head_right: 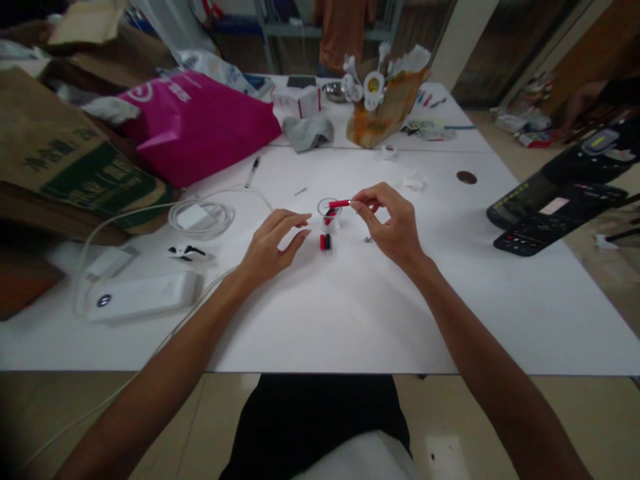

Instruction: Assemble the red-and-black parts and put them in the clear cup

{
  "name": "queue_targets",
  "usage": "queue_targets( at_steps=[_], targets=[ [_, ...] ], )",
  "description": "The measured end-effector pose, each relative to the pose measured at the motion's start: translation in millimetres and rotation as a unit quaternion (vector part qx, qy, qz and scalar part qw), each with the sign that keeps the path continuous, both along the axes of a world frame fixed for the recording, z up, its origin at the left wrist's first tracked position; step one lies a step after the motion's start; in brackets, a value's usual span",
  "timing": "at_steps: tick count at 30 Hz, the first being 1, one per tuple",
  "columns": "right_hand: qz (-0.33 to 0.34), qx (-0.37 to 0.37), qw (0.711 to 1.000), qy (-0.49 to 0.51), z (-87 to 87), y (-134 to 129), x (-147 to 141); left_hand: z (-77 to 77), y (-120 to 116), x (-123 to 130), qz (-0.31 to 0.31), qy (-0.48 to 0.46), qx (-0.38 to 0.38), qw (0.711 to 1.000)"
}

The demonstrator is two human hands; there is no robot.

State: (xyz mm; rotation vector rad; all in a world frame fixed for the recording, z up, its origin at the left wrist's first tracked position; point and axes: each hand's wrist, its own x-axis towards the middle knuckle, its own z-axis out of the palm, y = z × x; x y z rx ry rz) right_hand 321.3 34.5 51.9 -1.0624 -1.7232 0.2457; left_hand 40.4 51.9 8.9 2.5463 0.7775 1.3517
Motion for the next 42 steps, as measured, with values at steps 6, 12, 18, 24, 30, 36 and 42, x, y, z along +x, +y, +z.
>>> queue_targets(
  at_steps=[6, 12, 18, 24, 30, 36, 42],
  targets=[
    [0.032, -0.018, 0.986, -0.165, 23.3, 20.8, 2.1, 1.0, 4.0, -5.4, 0.015, 0.002, 0.008, 1.0],
    [0.053, -0.063, 0.962, -0.262, 26.3, 33.6, -1.8, 4.3, 3.6, -7.2, 0.022, 0.014, 0.017, 1.0],
    [0.069, -0.062, 0.957, -0.276, 22.2, 42.0, -5.8, 7.2, 1.6, -7.6, 0.022, 0.047, 0.003, 0.999],
    [0.074, -0.055, 0.964, -0.248, 20.4, 45.0, -10.5, 6.9, 1.6, -8.0, 0.026, 0.067, -0.007, 0.997],
    [0.046, -0.075, 0.98, -0.181, 13.2, 43.4, -11.5, 5.9, 1.5, -8.4, 0.029, 0.075, 0.002, 0.997],
    [0.04, -0.073, 0.985, -0.154, 9.0, 37.9, -9.1, 5.0, 1.8, -8.2, 0.027, 0.092, -0.016, 0.995],
    [0.034, -0.064, 0.984, -0.163, 17.7, 23.1, 8.2, 4.2, 0.7, -9.9, 0.017, 0.121, -0.045, 0.991]
  ],
)
